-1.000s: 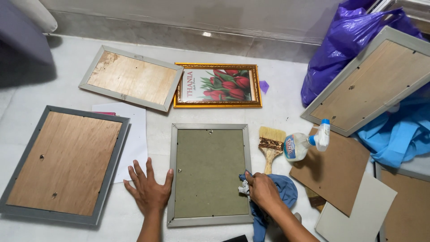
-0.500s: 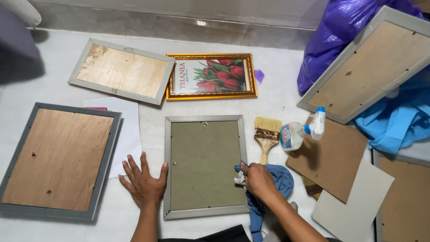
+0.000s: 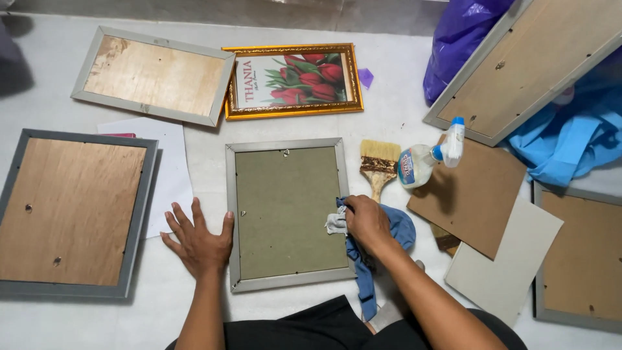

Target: Cleaning the glass and assembling a picture frame on the floor

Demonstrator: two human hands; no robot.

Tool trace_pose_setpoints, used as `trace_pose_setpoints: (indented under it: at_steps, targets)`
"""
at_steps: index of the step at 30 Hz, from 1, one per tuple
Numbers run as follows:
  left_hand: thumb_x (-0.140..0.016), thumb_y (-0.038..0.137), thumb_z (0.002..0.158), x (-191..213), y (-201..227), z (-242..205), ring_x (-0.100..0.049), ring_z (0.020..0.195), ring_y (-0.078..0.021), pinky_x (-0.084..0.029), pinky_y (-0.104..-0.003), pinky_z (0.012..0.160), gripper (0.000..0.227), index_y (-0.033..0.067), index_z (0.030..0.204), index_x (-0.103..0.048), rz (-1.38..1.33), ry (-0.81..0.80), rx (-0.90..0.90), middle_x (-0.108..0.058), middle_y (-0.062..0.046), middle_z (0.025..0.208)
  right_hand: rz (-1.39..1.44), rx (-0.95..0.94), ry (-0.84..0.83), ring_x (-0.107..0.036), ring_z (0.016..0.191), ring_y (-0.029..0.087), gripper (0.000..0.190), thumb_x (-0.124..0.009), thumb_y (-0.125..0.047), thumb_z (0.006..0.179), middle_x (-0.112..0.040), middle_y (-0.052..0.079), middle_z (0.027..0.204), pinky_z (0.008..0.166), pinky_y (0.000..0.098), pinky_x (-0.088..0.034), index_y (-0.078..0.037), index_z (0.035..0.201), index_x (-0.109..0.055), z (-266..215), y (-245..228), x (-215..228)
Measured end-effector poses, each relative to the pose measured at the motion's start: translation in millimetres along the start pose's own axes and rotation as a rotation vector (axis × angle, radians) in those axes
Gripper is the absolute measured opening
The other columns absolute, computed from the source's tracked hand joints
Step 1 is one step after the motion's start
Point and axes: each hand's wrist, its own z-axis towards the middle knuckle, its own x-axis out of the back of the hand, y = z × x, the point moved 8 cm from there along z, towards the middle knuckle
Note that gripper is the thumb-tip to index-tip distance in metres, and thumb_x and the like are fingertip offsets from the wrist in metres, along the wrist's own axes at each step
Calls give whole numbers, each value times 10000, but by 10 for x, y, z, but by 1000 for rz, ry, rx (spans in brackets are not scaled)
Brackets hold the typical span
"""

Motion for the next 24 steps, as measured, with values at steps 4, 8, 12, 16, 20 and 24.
trace_pose_setpoints:
  at_steps: [4,8,12,16,20,24]
  targets:
    - [-417,790,916,-3,-1,14,-114,1587,-344,-65,-593,1241,880,211,1578,-410,11,-12,4,-237,-172,1697,-247,-21,-147,-576,1288,409,375,-674,-310,902,-655,171,1332,1040,569,-446,-256,1266,-746,-55,5,-47]
    - [-424,782,918,-9,4,23,-111,1587,-343,-54,-590,1242,875,205,1576,-410,7,-8,1,-237,-174,1695,-340,-13,-201,-585,1196,468,497,-697,-201,860,-646,222,1251,934,577,-487,-288,1348,-679,-57,134,-200]
    - [-442,782,904,-18,-10,14,-112,1586,-343,-50,-600,1240,880,208,1571,-421,-6,2,-1,-239,-173,1697,-202,85,75,-654,985,466,415,-616,-188,880,-692,241,1003,830,543,-559,-207,1272,-750,55,132,-21]
    - [-471,750,915,31,30,6,-133,1573,-367,-79,-616,1227,869,182,1572,-425,-4,10,-16,-246,-195,1688,-211,165,160,-641,1025,420,401,-601,-221,906,-678,202,1002,859,514,-555,-251,1282,-740,93,117,51]
    - [-457,769,906,34,35,1,-115,1576,-354,-70,-615,1231,883,185,1568,-425,-25,4,-10,-236,-185,1691,-208,-13,-103,-680,999,453,312,-652,-286,876,-720,224,984,821,537,-585,-269,1151,-797,18,247,-90]
    - [-419,796,892,5,-7,13,-65,1582,-337,-51,-603,1234,913,205,1588,-384,-4,-56,10,-182,-167,1706,-282,-177,-449,-740,962,423,293,-659,-367,792,-786,200,913,785,483,-601,-252,967,-864,-269,9,71]
